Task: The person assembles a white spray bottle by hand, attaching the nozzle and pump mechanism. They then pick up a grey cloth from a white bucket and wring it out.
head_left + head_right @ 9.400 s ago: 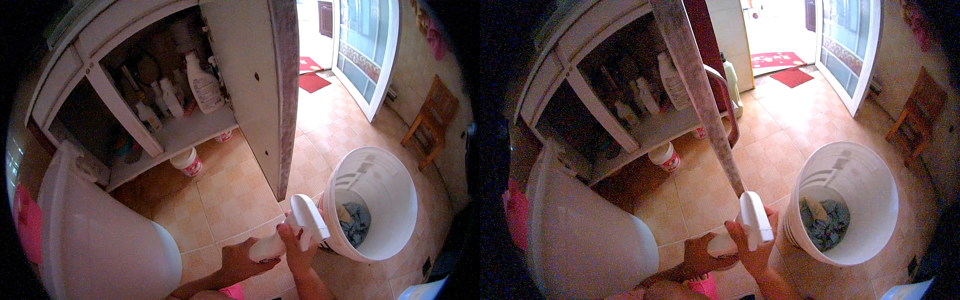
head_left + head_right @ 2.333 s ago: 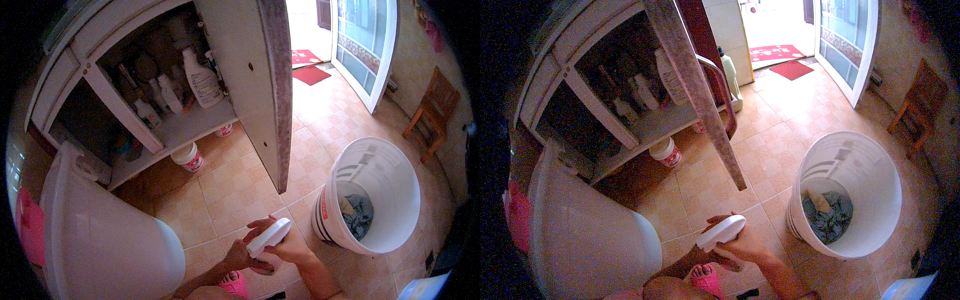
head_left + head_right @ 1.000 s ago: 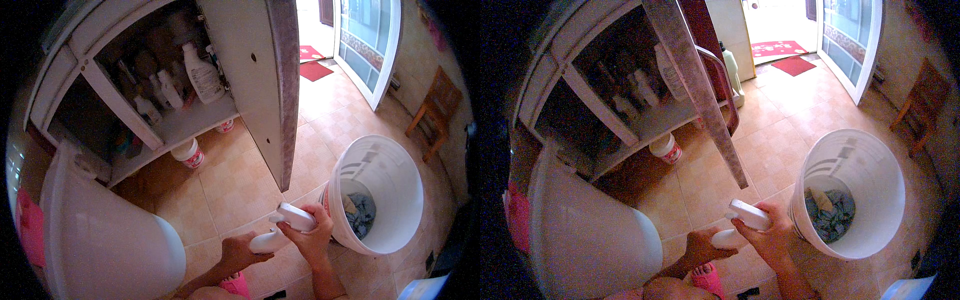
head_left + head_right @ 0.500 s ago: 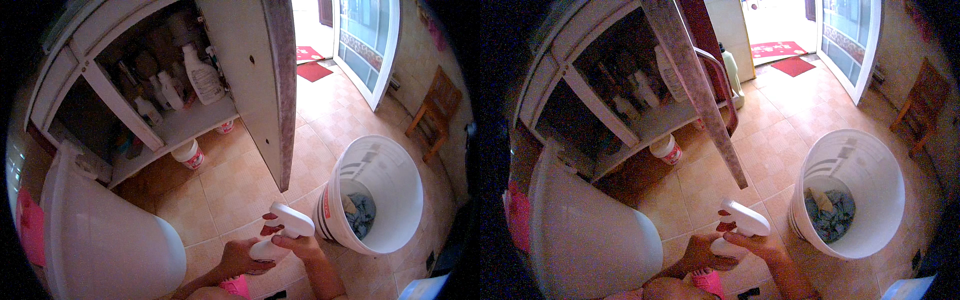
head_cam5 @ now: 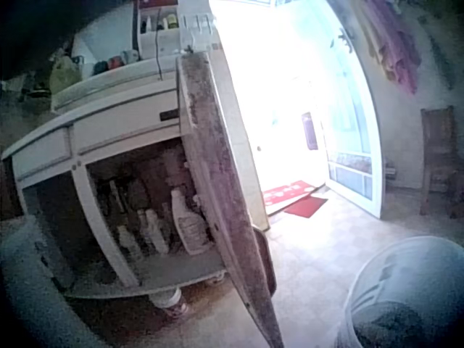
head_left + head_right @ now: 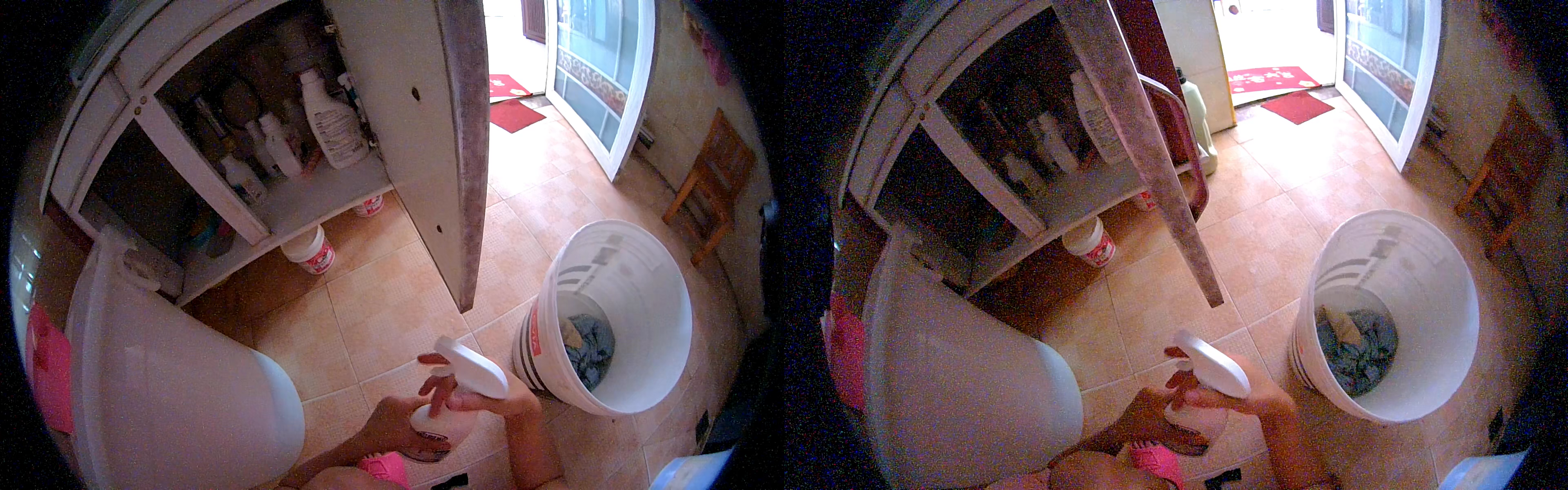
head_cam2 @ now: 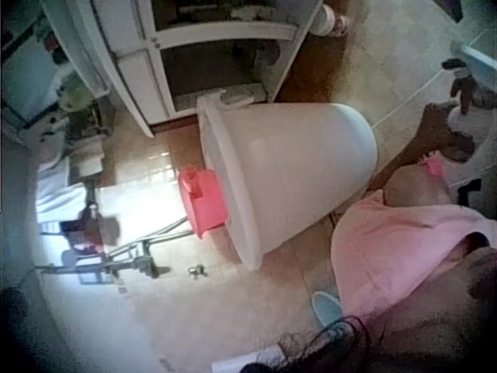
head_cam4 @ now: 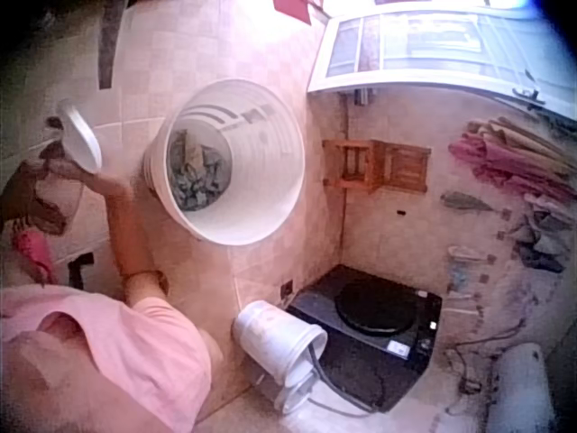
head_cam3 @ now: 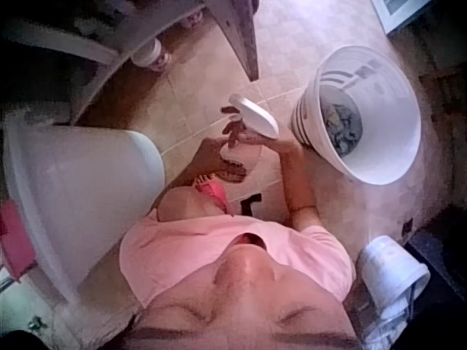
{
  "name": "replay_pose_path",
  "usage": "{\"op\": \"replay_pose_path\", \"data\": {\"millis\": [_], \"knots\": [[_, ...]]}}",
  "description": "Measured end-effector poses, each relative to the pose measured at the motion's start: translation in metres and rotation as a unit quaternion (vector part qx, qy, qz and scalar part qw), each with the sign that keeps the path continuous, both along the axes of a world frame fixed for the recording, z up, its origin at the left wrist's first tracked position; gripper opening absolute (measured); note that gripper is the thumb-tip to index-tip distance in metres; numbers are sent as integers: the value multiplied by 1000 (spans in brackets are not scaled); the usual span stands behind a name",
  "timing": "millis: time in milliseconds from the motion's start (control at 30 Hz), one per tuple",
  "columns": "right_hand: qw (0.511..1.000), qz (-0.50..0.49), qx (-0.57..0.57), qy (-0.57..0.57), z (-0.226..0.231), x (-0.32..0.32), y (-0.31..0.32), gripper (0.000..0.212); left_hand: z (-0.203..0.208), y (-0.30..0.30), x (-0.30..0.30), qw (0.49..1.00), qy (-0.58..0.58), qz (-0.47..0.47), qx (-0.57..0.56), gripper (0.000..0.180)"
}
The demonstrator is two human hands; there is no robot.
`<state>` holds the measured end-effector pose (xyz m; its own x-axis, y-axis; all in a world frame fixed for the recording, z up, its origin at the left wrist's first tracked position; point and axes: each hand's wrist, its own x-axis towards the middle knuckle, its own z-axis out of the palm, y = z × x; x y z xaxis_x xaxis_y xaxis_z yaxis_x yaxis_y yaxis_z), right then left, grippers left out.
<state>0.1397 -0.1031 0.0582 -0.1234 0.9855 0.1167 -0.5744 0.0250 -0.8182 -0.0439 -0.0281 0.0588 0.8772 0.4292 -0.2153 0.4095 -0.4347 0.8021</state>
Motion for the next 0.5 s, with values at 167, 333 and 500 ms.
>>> {"op": "replay_pose_path", "data": {"millis": [167,333,500], "knots": [[991,-82,-102,-13,7,-9,-5,55,-15,3,-4,997,16,34,64,58],[994,-85,-53,50,-18,-21,-5,49,-7,7,0,998,44,25,35,59],[997,-64,1,43,-19,-19,-2,42,-13,18,0,994,-18,-80,-70,56]]}}
